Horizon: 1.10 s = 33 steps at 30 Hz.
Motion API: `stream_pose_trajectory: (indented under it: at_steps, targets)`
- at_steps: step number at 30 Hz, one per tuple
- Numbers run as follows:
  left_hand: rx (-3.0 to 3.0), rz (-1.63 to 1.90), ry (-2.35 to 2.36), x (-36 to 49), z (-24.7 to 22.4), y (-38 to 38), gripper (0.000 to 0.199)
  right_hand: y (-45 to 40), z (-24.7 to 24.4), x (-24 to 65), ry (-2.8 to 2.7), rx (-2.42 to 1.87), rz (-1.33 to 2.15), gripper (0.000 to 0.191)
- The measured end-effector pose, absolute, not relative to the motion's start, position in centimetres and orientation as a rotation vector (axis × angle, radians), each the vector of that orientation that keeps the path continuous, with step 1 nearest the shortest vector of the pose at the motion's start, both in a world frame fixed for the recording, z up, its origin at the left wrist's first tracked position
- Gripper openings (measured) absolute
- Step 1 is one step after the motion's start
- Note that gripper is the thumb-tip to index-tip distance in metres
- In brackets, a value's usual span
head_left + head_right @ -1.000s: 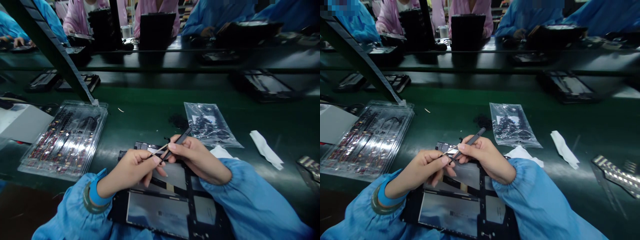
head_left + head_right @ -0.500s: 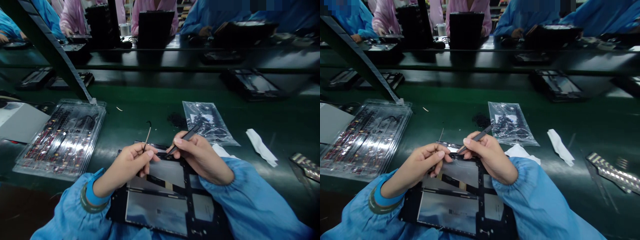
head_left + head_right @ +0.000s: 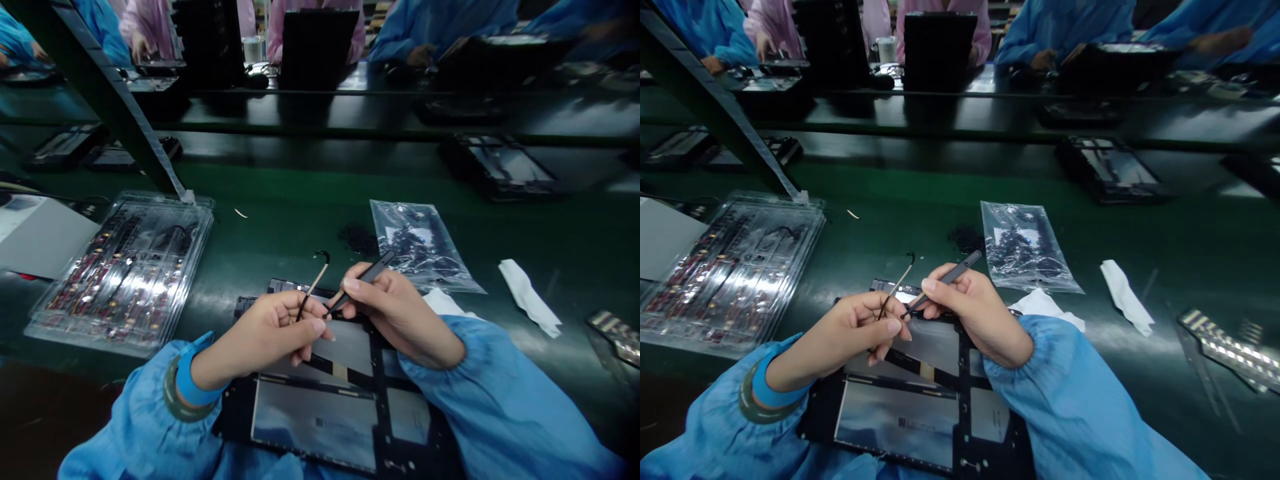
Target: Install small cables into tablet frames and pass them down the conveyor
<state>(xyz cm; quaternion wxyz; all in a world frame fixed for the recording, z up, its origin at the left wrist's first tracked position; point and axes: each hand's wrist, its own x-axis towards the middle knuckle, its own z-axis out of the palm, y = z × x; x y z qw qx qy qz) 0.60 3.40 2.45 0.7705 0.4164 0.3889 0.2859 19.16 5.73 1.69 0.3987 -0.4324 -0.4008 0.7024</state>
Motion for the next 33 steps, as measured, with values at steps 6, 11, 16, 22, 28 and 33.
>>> stream_pose_trajectory:
  at_steps: [6, 11, 16, 22, 28, 33]
  targets:
    - [0.94, 0.626, 0.879, 0.8, 2.2, 3.4, 0.012, 5.8, 1.6, 19.1, -1.027, -1.088, 1.775, 0.032]
    - [0.955, 0.626, 0.89, 0.8, 2.3, 3.4, 0.01, 5.8, 1.6, 19.0, -1.032, -1.115, 1.759, 0.033]
    - [0.977, 0.642, 0.953, 0.5, 2.4, 3.4, 0.015, 5.6, 2.0, 19.2, -1.039, -1.133, 1.721, 0.033]
    - [0.939, 0.858, 1.078, -0.3, 1.6, 3.7, 0.022, 5.4, 2.0, 19.7, -1.171, -1.257, 1.473, 0.034]
    - [1.098, 0.663, 1.083, 0.1, 2.1, 3.7, 0.02, 5.5, 1.1, 19.8, -1.218, -1.22, 1.493, 0.031]
    - [1.102, 0.543, 0.928, 0.4, 2.7, 3.6, 0.015, 5.6, 1.1, 19.7, -1.151, -1.128, 1.664, 0.03]
